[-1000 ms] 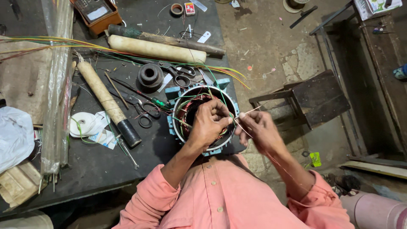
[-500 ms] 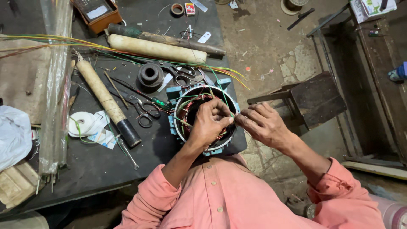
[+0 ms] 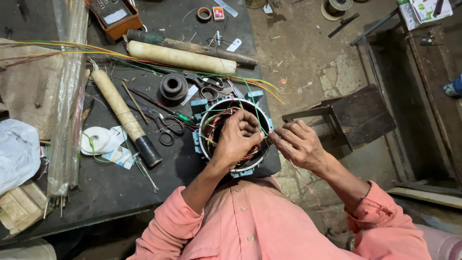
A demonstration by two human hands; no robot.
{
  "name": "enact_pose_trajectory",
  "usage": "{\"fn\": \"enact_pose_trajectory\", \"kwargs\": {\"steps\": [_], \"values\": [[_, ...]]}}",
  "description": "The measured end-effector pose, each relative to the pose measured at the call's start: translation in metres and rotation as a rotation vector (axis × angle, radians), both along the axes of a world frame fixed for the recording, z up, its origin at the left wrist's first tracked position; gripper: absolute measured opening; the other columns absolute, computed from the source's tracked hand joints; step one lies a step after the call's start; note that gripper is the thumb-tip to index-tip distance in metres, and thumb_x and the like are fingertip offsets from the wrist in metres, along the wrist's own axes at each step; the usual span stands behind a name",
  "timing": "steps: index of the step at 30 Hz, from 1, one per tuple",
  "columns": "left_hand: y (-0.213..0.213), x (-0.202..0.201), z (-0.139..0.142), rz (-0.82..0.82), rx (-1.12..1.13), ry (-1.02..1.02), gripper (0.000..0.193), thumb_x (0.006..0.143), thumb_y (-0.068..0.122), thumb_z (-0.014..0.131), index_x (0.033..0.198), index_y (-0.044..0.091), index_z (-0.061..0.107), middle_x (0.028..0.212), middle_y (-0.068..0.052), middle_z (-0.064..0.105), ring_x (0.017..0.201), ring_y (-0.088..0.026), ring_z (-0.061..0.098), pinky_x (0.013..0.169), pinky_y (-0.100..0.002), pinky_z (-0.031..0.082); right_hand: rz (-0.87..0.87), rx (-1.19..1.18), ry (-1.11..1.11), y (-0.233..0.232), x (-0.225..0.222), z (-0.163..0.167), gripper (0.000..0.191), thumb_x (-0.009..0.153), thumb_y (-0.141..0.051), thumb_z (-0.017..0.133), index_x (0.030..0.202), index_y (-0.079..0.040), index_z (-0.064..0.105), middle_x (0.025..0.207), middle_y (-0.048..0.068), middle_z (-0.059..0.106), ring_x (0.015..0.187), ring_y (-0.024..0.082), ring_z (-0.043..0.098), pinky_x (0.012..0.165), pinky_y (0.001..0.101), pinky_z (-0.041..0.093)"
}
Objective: The person strips insulation from copper wires using a knife and then twists the exposed ends together. They continue to strip and twist multiple wires on a motor stator assembly.
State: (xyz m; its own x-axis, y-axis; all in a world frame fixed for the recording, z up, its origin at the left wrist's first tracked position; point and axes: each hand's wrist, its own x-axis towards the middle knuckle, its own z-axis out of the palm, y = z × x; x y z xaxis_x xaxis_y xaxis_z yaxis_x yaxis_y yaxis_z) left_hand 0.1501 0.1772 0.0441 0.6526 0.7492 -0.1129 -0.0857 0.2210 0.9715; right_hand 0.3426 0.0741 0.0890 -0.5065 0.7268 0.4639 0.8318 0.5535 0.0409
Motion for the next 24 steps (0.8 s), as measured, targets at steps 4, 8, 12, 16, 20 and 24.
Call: {"fn": "enact_pose_trajectory", "kwargs": {"steps": [4, 8, 12, 16, 20, 24], "values": [[-0.002, -0.005, 0.030, 0.187, 0.173, 0.070, 0.024, 0.083, -0.001, 0.071, 0.103, 0.003, 0.059, 0.087, -0.004, 0.067, 0.075, -0.010, 0.067, 0.066, -0.024, 0.057, -0.002, 0.013, 0.035, -0.001, -0.003, -0.003, 0.036, 0.077, -0.006, 0.074, 0.112, 0.001, 0.071, 0.104, 0.012, 0.068, 0.089, 0.027, 0.063, 0.074, 0.0418, 0.049], [0.004, -0.018, 0.066, 0.353, 0.451, 0.150, 0.020, 0.087, -0.002, 0.066, 0.105, 0.004, 0.061, 0.090, -0.005, 0.067, 0.073, -0.012, 0.069, 0.065, -0.025, 0.057, -0.009, 0.013, 0.079, -0.002, -0.004, -0.003, 0.033, 0.080, -0.003, 0.076, 0.112, 0.001, 0.070, 0.104, 0.012, 0.067, 0.090, 0.027, 0.063, 0.075, 0.0412, 0.049], [0.062, -0.059, 0.099, 0.515, 0.810, 0.146, 0.020, 0.089, -0.007, 0.064, 0.106, 0.004, 0.065, 0.095, -0.009, 0.067, 0.078, -0.017, 0.068, 0.071, -0.030, 0.056, -0.014, -0.002, 0.080, -0.001, -0.005, 0.000, 0.032, 0.079, -0.002, 0.077, 0.110, 0.001, 0.070, 0.103, 0.012, 0.067, 0.090, 0.029, 0.063, 0.075, 0.0415, 0.050], [0.138, -0.127, 0.137, 0.571, 1.047, 0.695, 0.018, 0.090, -0.008, 0.064, 0.105, 0.001, 0.062, 0.101, -0.016, 0.062, 0.089, -0.029, 0.066, 0.078, -0.042, 0.054, -0.017, 0.003, 0.075, 0.002, -0.005, 0.001, 0.033, 0.078, -0.002, 0.078, 0.110, 0.002, 0.071, 0.102, 0.013, 0.068, 0.088, 0.029, 0.063, 0.073, 0.0415, 0.049], [0.123, -0.163, 0.143, 0.904, 1.439, 1.070, 0.032, 0.087, -0.004, 0.071, 0.117, 0.002, 0.064, 0.123, -0.028, 0.054, 0.120, -0.043, 0.053, 0.102, -0.053, 0.048, 0.006, 0.022, 0.123, 0.003, -0.006, 0.000, 0.034, 0.077, -0.003, 0.078, 0.110, 0.001, 0.070, 0.103, 0.012, 0.068, 0.089, 0.030, 0.063, 0.074, 0.0419, 0.050], [0.024, -0.114, 0.101, 0.573, 0.854, 0.593, 0.020, 0.103, 0.005, 0.063, 0.123, 0.007, 0.066, 0.111, -0.017, 0.072, 0.104, -0.038, 0.069, 0.090, -0.049, 0.054, -0.031, 0.004, 0.126, 0.002, -0.007, -0.003, 0.033, 0.080, -0.002, 0.079, 0.111, 0.002, 0.070, 0.102, 0.013, 0.067, 0.088, 0.029, 0.062, 0.072, 0.0423, 0.048]]}}
